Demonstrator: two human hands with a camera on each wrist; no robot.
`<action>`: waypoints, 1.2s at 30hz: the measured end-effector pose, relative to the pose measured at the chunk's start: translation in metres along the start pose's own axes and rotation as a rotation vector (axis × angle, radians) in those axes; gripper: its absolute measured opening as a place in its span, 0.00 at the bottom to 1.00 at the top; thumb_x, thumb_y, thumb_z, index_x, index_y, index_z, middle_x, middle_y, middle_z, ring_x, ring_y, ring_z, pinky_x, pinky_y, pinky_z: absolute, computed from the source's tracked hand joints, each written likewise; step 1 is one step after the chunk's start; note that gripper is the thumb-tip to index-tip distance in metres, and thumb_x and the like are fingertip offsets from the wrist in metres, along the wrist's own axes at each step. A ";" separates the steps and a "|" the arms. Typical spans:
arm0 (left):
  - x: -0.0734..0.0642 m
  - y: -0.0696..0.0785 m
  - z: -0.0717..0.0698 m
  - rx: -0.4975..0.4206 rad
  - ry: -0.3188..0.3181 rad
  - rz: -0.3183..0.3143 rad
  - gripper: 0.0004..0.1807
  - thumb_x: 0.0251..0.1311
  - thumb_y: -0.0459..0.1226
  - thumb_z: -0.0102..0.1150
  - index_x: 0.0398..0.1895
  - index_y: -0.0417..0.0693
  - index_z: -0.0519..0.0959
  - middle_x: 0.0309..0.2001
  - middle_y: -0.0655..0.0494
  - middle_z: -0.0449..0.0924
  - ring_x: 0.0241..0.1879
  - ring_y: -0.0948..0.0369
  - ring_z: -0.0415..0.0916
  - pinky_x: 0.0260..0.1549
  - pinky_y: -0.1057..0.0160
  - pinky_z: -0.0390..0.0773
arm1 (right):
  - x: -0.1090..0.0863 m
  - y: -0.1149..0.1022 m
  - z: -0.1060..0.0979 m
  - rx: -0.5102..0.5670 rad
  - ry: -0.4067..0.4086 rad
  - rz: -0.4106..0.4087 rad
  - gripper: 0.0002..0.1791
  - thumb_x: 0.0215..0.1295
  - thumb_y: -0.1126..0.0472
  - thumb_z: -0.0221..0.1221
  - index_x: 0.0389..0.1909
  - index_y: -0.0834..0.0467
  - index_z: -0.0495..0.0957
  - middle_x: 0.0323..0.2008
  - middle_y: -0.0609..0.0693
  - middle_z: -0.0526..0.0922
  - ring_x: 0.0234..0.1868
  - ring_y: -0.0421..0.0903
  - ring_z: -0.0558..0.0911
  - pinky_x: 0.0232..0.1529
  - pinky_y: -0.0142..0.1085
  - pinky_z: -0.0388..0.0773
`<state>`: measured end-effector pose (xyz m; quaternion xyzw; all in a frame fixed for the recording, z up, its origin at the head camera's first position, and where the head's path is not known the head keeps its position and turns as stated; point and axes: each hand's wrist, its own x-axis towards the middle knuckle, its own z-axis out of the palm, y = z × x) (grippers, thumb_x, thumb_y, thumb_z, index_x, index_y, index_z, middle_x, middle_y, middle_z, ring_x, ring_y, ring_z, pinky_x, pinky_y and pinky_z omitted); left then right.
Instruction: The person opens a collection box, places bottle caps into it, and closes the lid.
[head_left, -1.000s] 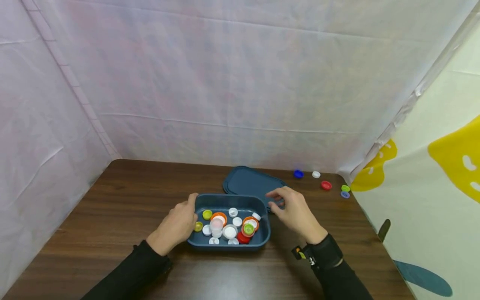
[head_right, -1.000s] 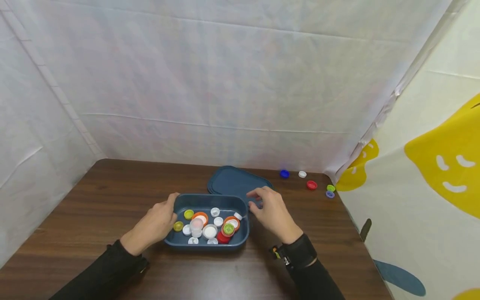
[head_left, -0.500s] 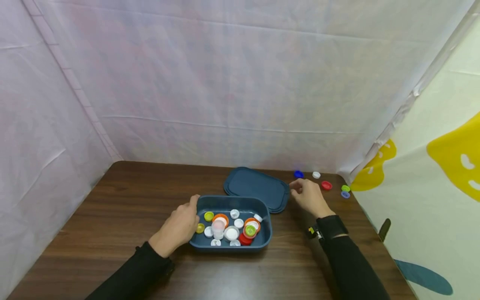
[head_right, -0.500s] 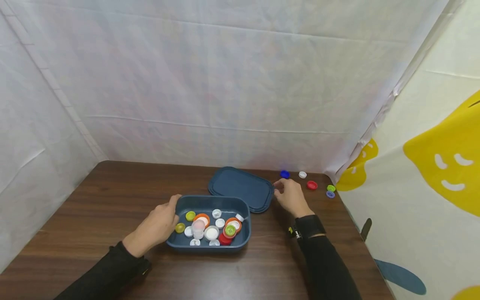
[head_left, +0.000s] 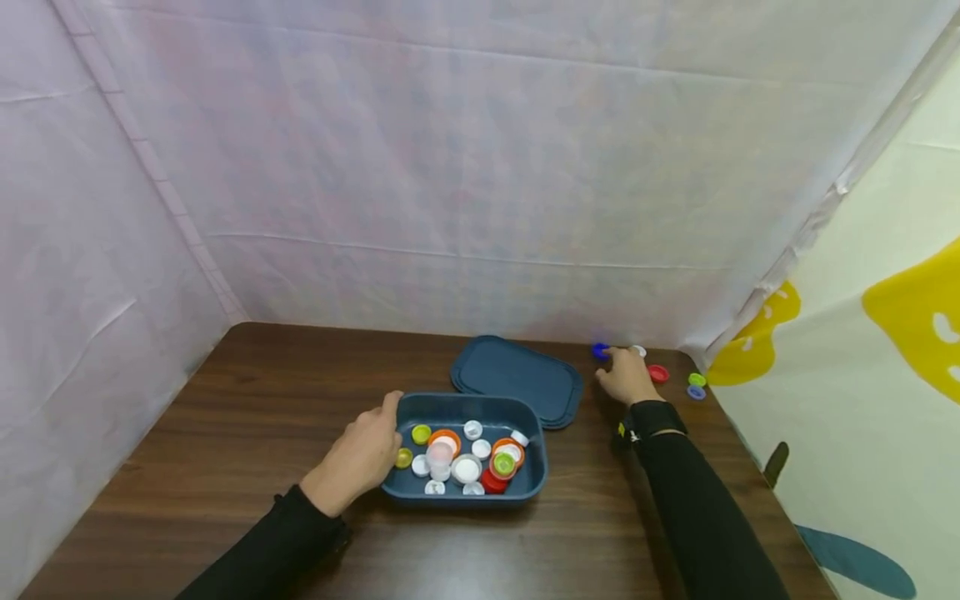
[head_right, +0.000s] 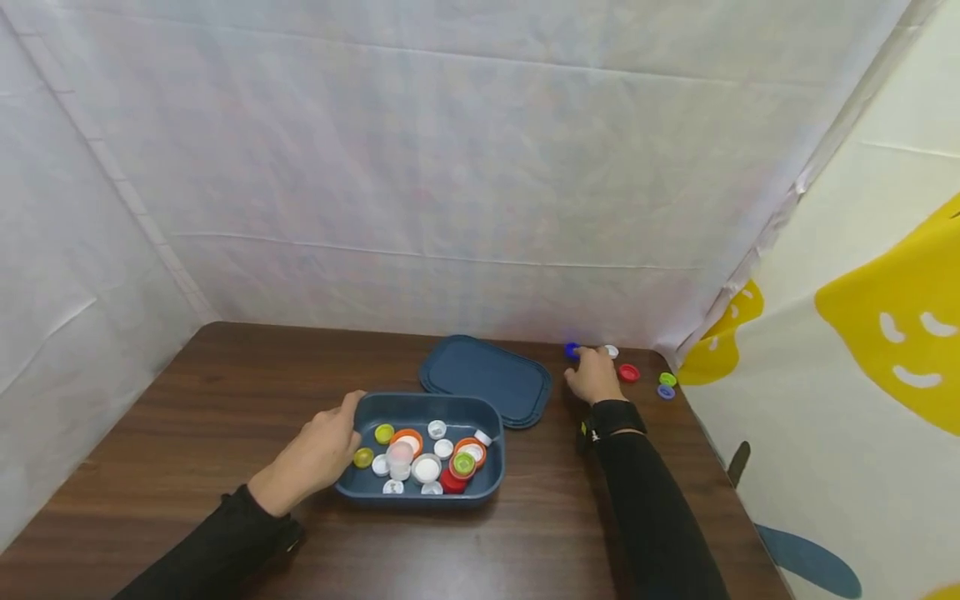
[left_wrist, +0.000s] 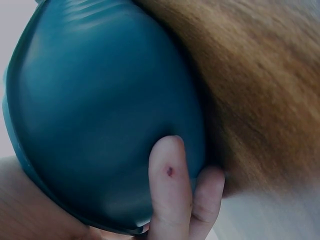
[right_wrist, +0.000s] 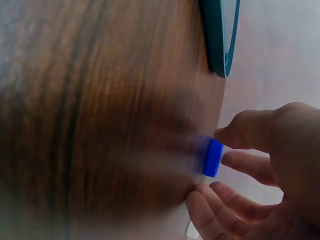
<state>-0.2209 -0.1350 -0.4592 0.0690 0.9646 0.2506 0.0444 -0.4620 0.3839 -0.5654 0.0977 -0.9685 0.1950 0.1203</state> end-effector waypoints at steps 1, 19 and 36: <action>0.000 0.000 0.000 0.001 -0.001 0.001 0.36 0.85 0.32 0.61 0.89 0.34 0.61 0.67 0.28 0.86 0.46 0.53 0.89 0.44 0.50 0.96 | 0.002 0.004 0.002 -0.003 0.000 0.002 0.30 0.66 0.58 0.70 0.65 0.72 0.87 0.59 0.73 0.92 0.66 0.81 0.82 0.63 0.72 0.85; 0.001 0.001 -0.003 -0.002 0.007 -0.009 0.35 0.86 0.33 0.61 0.88 0.34 0.61 0.68 0.28 0.85 0.48 0.52 0.90 0.46 0.48 0.96 | -0.007 -0.031 -0.020 0.000 -0.008 0.059 0.35 0.69 0.59 0.72 0.74 0.68 0.79 0.66 0.75 0.86 0.66 0.75 0.86 0.67 0.70 0.86; 0.001 0.000 -0.001 0.013 0.017 0.005 0.34 0.84 0.31 0.61 0.87 0.34 0.63 0.67 0.28 0.86 0.48 0.51 0.91 0.45 0.47 0.96 | 0.010 0.010 0.017 -0.011 0.082 -0.069 0.07 0.60 0.64 0.73 0.23 0.53 0.88 0.28 0.50 0.90 0.30 0.52 0.86 0.38 0.49 0.85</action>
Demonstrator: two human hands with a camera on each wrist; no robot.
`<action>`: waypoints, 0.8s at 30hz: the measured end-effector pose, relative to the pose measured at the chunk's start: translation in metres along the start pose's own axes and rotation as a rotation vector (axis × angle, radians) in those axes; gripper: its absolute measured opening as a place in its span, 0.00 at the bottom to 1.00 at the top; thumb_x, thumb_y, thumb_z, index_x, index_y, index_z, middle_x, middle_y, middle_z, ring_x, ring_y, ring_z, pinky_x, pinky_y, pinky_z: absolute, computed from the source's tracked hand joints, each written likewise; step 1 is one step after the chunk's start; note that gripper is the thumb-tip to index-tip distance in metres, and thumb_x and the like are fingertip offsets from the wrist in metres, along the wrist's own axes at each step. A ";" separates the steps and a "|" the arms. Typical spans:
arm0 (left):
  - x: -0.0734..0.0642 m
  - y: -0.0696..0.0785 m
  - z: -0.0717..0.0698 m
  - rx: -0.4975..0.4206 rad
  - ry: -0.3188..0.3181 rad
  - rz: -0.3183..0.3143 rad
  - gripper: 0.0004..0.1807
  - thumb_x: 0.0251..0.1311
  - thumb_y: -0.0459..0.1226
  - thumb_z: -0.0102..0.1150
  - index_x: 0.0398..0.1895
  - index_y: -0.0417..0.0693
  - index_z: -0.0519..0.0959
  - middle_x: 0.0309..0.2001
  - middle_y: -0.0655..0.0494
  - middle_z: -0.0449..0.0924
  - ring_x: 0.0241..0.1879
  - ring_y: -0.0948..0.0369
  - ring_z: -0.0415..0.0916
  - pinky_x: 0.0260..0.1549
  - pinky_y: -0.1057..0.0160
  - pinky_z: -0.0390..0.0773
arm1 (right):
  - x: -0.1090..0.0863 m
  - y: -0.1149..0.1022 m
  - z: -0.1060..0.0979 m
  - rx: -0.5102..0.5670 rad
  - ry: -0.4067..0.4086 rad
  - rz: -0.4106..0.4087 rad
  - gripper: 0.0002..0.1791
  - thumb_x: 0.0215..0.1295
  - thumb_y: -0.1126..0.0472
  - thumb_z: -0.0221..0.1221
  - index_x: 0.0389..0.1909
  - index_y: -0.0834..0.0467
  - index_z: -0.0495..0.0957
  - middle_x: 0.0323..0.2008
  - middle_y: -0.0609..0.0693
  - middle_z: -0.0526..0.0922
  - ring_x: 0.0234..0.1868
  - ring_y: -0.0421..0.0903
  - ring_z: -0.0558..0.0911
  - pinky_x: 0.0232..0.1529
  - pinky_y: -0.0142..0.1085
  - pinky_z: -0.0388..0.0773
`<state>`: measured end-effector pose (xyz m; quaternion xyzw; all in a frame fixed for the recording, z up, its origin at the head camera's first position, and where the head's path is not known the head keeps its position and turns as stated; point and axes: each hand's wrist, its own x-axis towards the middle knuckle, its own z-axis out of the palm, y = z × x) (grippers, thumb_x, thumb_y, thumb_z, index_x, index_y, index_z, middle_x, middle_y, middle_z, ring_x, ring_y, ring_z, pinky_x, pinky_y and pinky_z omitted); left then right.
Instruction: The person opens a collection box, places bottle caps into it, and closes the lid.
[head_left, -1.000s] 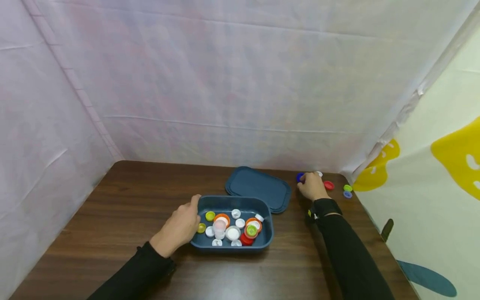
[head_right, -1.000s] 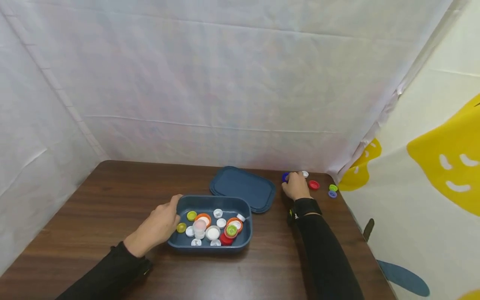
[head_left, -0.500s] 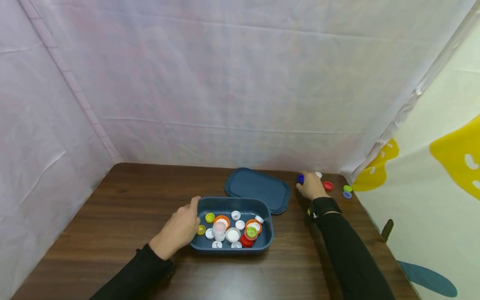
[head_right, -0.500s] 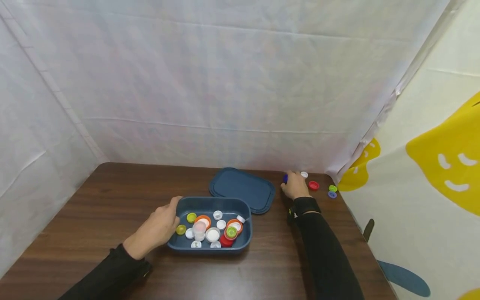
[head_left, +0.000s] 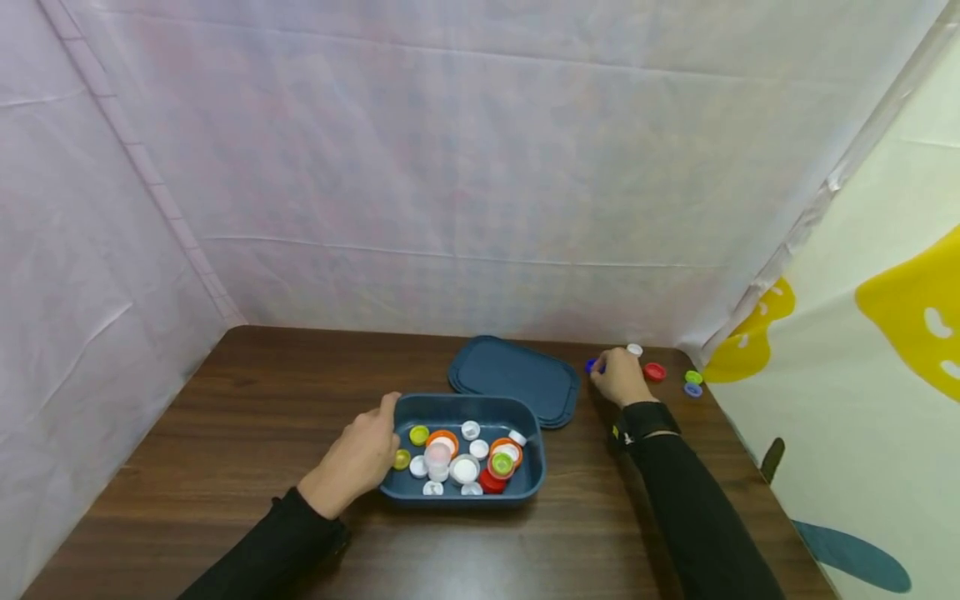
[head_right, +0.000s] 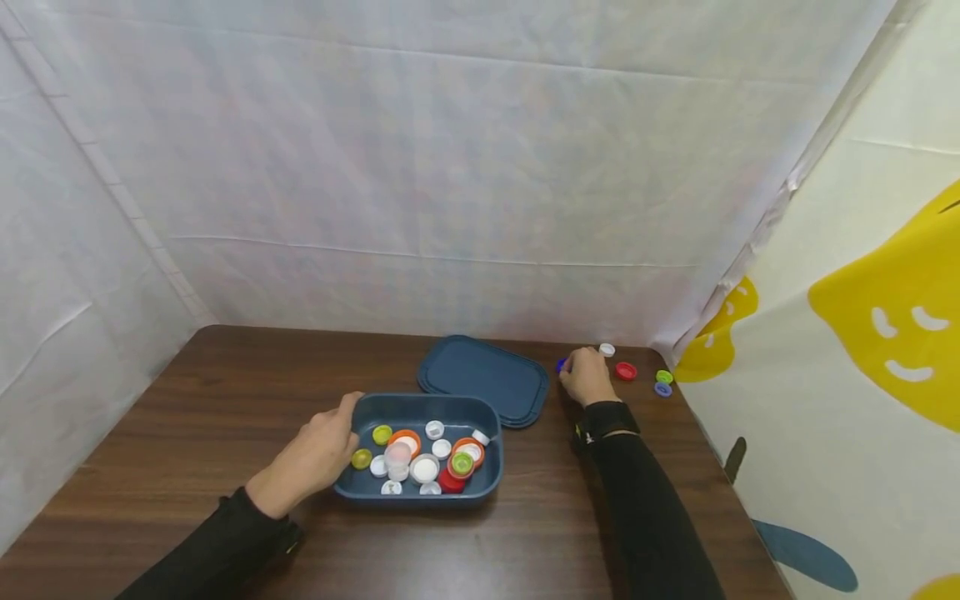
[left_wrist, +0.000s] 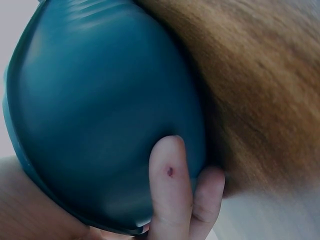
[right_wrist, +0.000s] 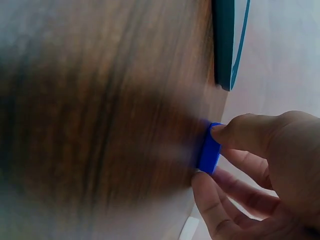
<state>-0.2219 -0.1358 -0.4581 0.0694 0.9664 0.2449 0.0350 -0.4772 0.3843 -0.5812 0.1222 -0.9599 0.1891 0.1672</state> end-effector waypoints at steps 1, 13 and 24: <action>0.000 0.000 0.000 -0.001 -0.001 -0.001 0.34 0.85 0.31 0.61 0.87 0.34 0.62 0.67 0.28 0.86 0.48 0.51 0.91 0.45 0.47 0.96 | 0.000 0.000 0.000 -0.001 0.003 0.001 0.08 0.59 0.63 0.72 0.22 0.52 0.88 0.27 0.49 0.90 0.29 0.51 0.85 0.36 0.48 0.84; -0.001 -0.002 0.000 -0.014 -0.008 0.005 0.35 0.85 0.32 0.61 0.88 0.33 0.61 0.66 0.29 0.86 0.44 0.54 0.89 0.41 0.51 0.95 | -0.043 -0.113 -0.073 0.103 0.038 0.033 0.04 0.59 0.69 0.68 0.27 0.64 0.89 0.26 0.57 0.89 0.26 0.54 0.82 0.32 0.49 0.81; 0.000 -0.001 -0.002 -0.015 -0.011 -0.007 0.36 0.85 0.33 0.62 0.88 0.34 0.61 0.62 0.31 0.87 0.41 0.55 0.87 0.39 0.53 0.94 | -0.066 -0.193 -0.099 0.161 0.051 -0.021 0.21 0.72 0.64 0.75 0.62 0.67 0.87 0.50 0.69 0.92 0.48 0.64 0.92 0.54 0.61 0.91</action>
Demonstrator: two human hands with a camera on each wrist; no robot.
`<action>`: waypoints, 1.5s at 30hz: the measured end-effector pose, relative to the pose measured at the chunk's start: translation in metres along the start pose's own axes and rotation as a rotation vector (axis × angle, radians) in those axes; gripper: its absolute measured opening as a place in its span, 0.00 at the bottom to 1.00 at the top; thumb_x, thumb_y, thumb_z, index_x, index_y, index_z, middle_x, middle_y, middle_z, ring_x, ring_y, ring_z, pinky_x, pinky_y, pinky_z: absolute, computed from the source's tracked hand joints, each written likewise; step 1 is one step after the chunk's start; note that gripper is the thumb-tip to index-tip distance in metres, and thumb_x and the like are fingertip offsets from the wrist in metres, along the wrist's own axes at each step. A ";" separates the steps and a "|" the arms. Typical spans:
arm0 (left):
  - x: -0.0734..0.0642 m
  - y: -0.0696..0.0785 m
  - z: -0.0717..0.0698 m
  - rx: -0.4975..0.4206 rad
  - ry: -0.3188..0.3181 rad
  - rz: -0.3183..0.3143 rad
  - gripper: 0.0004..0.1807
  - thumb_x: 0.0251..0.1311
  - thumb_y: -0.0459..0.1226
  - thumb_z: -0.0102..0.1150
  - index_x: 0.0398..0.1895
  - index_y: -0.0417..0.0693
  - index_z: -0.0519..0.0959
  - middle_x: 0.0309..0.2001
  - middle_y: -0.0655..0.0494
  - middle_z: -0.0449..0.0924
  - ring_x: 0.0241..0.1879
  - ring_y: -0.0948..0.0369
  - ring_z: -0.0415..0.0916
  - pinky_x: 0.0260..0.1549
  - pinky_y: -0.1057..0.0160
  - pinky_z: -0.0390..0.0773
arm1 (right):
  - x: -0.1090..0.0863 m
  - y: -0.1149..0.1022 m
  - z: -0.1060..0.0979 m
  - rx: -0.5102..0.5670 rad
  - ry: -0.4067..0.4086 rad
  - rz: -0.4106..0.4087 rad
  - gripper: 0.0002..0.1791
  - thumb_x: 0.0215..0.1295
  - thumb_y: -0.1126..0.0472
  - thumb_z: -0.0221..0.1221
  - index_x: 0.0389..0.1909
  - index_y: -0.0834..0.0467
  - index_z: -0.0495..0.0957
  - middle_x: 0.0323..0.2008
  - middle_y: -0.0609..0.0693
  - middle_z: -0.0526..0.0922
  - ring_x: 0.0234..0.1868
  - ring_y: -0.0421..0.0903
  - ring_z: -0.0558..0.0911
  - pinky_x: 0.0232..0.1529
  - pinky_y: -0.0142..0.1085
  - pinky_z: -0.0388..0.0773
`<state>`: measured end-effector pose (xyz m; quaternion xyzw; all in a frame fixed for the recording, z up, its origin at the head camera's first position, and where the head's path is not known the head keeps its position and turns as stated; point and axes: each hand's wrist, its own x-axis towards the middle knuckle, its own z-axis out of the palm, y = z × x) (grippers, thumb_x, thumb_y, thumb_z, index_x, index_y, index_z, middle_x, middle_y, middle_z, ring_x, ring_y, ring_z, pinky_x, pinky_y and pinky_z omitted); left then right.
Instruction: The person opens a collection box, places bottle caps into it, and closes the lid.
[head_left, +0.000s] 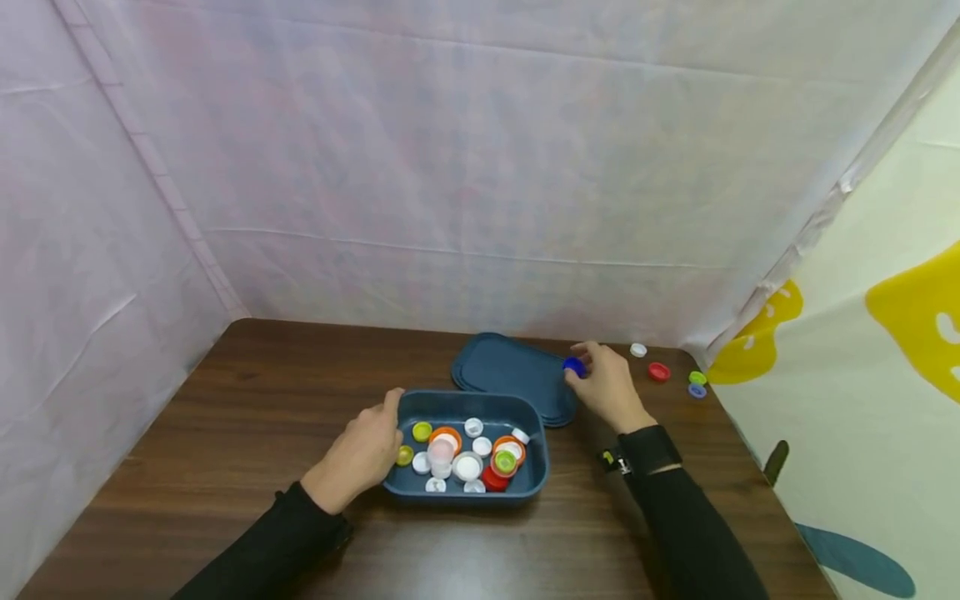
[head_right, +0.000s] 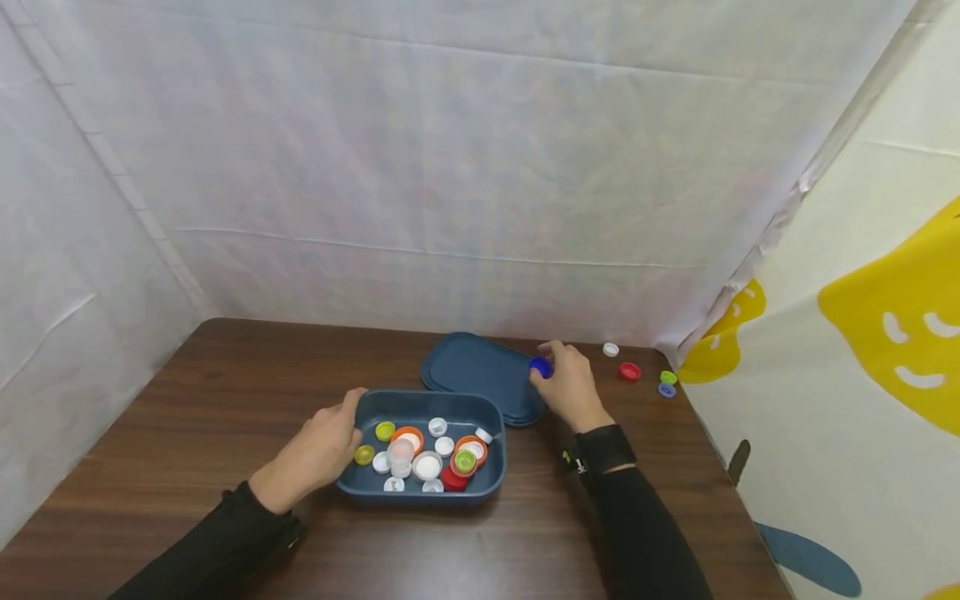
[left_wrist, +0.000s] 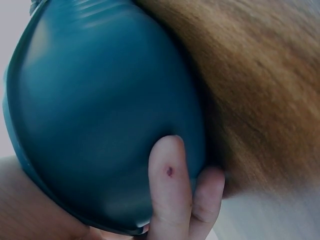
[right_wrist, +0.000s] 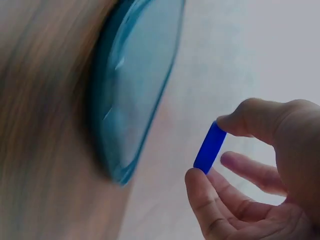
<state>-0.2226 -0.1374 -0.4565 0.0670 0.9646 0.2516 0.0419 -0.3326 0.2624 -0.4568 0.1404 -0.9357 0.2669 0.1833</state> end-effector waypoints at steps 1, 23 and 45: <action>0.000 0.000 0.000 0.002 0.000 -0.001 0.36 0.85 0.32 0.62 0.88 0.34 0.61 0.62 0.31 0.87 0.41 0.55 0.87 0.39 0.53 0.94 | -0.002 -0.008 -0.001 0.020 -0.009 -0.014 0.22 0.72 0.64 0.75 0.63 0.67 0.88 0.51 0.69 0.92 0.48 0.63 0.93 0.54 0.60 0.92; 0.002 0.002 -0.003 0.010 -0.014 -0.055 0.35 0.87 0.34 0.61 0.89 0.38 0.61 0.70 0.30 0.85 0.50 0.52 0.90 0.50 0.45 0.96 | -0.043 -0.111 0.010 0.123 -0.442 -0.301 0.22 0.77 0.59 0.77 0.67 0.61 0.90 0.58 0.60 0.91 0.52 0.54 0.92 0.53 0.46 0.96; 0.002 0.002 0.001 0.013 -0.010 -0.024 0.36 0.86 0.33 0.62 0.89 0.36 0.61 0.67 0.30 0.86 0.46 0.53 0.90 0.45 0.48 0.96 | -0.021 -0.067 0.000 0.080 -0.189 -0.253 0.14 0.77 0.64 0.74 0.59 0.59 0.92 0.51 0.58 0.93 0.48 0.51 0.92 0.49 0.46 0.94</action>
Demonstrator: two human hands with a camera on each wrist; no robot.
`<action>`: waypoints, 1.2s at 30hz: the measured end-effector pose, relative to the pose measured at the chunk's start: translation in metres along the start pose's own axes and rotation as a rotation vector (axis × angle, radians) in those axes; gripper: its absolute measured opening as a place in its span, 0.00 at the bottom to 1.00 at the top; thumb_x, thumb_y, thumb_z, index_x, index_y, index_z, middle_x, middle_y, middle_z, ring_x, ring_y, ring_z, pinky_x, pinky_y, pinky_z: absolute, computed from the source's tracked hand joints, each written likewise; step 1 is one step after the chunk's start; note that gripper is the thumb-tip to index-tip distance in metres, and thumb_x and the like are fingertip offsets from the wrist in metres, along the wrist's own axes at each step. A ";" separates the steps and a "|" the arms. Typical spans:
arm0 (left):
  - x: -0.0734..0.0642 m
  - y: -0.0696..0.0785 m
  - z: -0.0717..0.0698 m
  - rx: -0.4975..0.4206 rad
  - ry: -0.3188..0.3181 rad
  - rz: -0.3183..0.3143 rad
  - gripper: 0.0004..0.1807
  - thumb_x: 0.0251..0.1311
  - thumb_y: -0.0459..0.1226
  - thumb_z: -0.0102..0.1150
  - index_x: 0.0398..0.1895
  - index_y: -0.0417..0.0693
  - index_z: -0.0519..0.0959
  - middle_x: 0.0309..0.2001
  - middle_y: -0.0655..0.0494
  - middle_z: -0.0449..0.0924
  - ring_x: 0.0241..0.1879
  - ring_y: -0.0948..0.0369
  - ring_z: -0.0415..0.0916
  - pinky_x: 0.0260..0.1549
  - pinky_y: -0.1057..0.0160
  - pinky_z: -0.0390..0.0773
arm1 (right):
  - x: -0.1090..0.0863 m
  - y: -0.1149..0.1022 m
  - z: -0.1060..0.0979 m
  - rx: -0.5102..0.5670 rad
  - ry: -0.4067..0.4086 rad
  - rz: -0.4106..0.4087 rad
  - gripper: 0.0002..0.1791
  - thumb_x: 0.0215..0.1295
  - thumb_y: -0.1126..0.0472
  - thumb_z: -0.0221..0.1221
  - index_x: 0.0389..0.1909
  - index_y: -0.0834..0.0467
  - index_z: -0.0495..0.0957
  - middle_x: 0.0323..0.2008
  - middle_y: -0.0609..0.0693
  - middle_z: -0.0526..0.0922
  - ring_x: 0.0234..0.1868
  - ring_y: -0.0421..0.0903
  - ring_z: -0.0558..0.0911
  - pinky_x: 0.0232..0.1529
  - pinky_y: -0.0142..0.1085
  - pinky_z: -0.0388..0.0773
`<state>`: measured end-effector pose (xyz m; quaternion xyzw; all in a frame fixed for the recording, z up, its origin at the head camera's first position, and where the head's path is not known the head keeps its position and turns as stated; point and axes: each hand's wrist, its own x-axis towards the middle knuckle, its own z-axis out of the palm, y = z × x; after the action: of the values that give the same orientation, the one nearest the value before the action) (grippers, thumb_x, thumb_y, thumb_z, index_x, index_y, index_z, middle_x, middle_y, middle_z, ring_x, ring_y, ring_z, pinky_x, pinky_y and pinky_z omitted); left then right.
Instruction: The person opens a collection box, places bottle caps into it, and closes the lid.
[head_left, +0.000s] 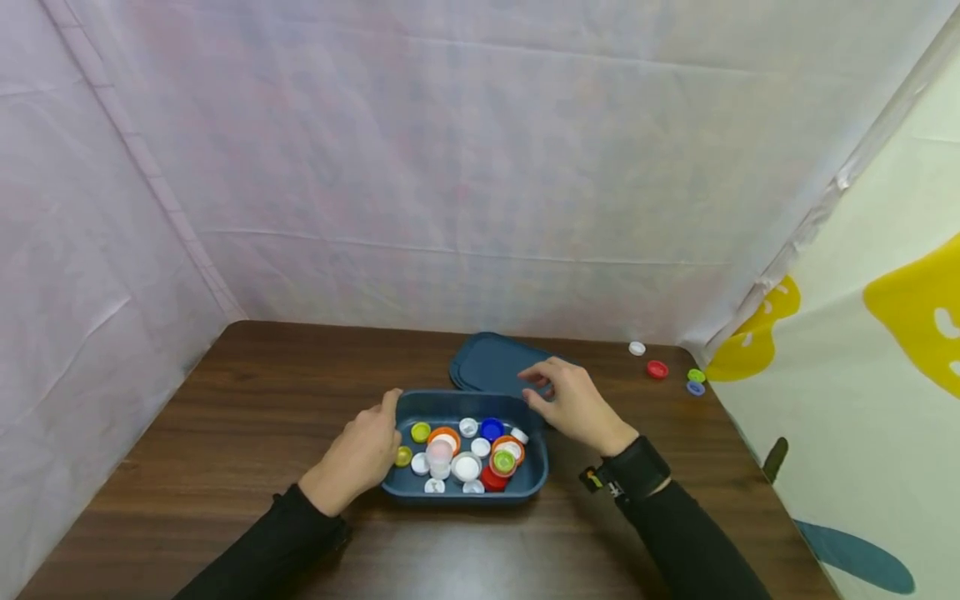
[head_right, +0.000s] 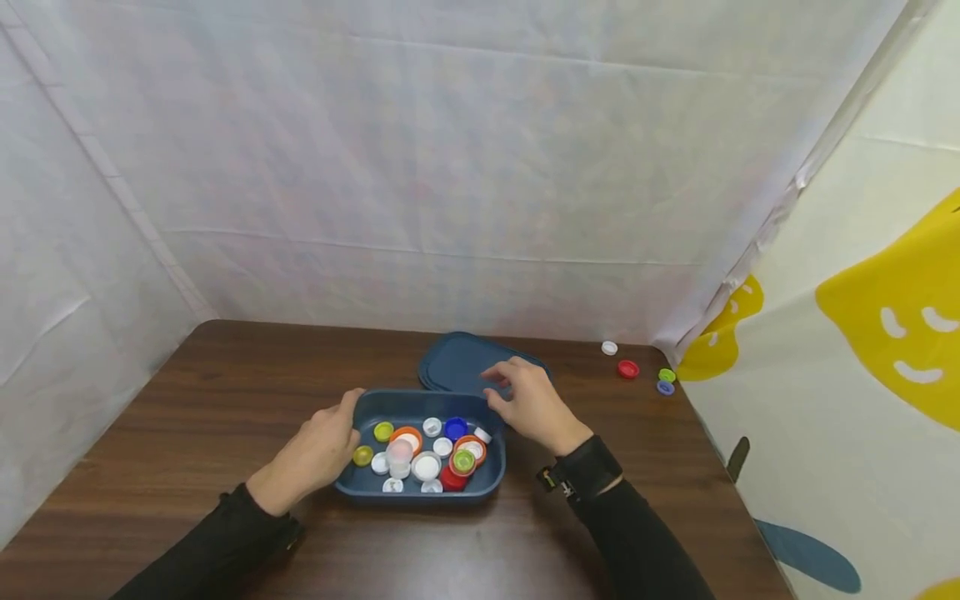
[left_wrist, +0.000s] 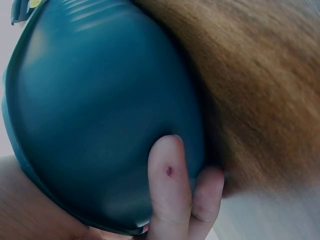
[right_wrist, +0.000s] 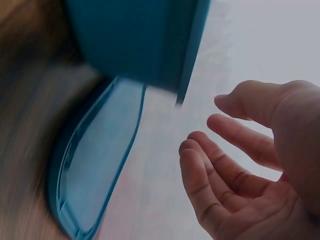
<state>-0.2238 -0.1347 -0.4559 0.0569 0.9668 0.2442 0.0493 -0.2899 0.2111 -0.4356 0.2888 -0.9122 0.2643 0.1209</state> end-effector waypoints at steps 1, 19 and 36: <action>-0.001 0.000 0.000 0.000 0.001 0.005 0.36 0.85 0.33 0.62 0.88 0.35 0.61 0.66 0.29 0.86 0.45 0.53 0.89 0.43 0.49 0.96 | 0.001 0.005 -0.001 0.000 0.012 0.010 0.13 0.77 0.64 0.74 0.59 0.59 0.93 0.51 0.57 0.93 0.48 0.51 0.92 0.49 0.46 0.94; 0.000 0.000 0.001 -0.011 -0.004 -0.017 0.36 0.86 0.34 0.61 0.89 0.38 0.61 0.68 0.29 0.85 0.45 0.53 0.88 0.41 0.50 0.95 | 0.006 0.133 -0.017 -0.095 0.048 0.266 0.18 0.80 0.67 0.66 0.65 0.70 0.87 0.58 0.73 0.90 0.55 0.69 0.93 0.58 0.64 0.91; 0.000 0.001 0.001 -0.006 0.007 -0.013 0.36 0.86 0.34 0.62 0.89 0.37 0.62 0.68 0.29 0.86 0.46 0.53 0.89 0.43 0.50 0.95 | 0.001 0.203 -0.039 -0.225 -0.075 0.537 0.36 0.83 0.58 0.59 0.82 0.78 0.68 0.79 0.85 0.66 0.75 0.91 0.67 0.73 0.82 0.73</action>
<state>-0.2233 -0.1338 -0.4562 0.0497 0.9665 0.2472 0.0475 -0.4084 0.3727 -0.4866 0.0313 -0.9834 0.1732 0.0442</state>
